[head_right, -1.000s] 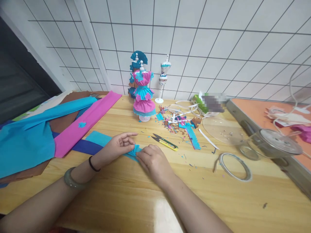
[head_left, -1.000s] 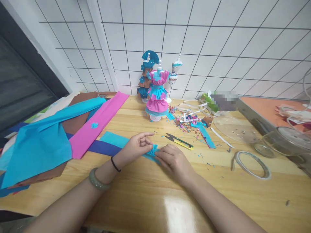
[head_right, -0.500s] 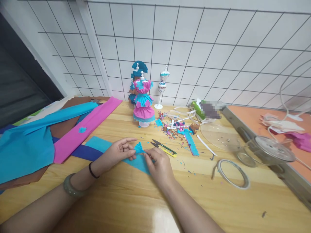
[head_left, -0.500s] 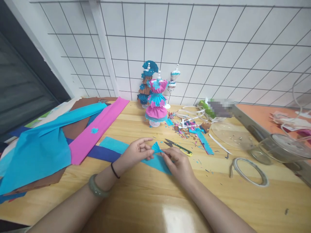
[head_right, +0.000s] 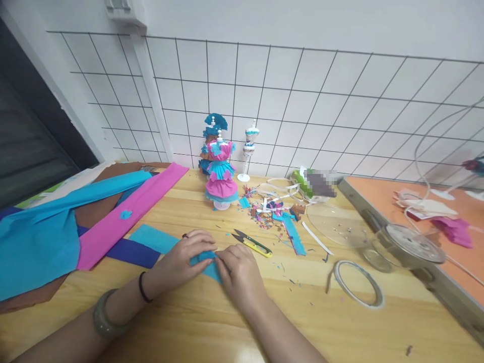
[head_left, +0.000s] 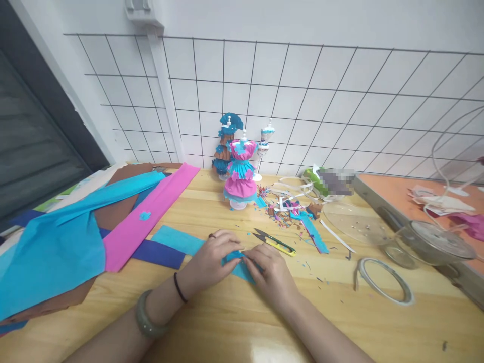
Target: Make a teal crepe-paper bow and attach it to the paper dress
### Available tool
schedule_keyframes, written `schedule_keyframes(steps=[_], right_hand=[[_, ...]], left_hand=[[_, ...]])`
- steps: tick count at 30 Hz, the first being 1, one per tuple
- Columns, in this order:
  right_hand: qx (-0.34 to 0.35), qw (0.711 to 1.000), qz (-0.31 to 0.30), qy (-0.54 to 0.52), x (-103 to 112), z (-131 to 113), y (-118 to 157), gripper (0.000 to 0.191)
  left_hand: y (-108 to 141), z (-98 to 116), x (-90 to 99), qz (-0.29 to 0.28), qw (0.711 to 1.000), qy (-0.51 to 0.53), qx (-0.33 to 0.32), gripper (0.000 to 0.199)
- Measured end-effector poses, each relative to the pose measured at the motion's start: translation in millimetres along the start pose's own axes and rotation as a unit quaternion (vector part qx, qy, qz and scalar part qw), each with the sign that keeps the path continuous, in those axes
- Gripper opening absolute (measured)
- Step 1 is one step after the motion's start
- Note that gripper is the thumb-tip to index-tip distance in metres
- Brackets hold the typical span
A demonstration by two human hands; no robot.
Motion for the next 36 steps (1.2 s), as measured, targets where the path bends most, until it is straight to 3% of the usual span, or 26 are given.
schedule_keyframes(steps=[9,16,23,29,32,36], right_hand=[[-0.003,1.0,0.01,-0.006,3,0,-1,0.017],[-0.019,0.999,0.027,-0.029,7,6,-1,0.025],[0.007,0.999,0.045,-0.015,13,-5,-5,0.022],[-0.006,0.999,-0.034,0.025,14,-26,-15,0.02],[-0.039,0.995,-0.07,0.055,34,-27,-17,0.022],[-0.101,0.987,-0.041,0.114,101,2,-1,0.023]], left_hand=[[-1,-1,-3.4,-0.02,0.999,-0.039,-0.018,0.015],[-1,-6,-2.3,-0.016,0.999,-0.043,-0.003,0.012],[-1,-17,2.4,-0.012,0.999,-0.038,0.008,0.012],[0,-22,3.3,-0.021,0.999,-0.035,0.012,0.014],[0,-23,2.6,-0.03,0.999,-0.031,0.022,0.017],[1,-27,2.6,-0.034,0.998,-0.028,0.047,0.017]])
Point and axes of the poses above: each hand's wrist, its own y-axis away from the middle knuckle, its own x-axis out of the back of the hand, z = x × y, the point moved 10 cm from there along -y, towards the middle knuckle, and after that the axes turned 12 degrees about -y, right-handed, at the moved point
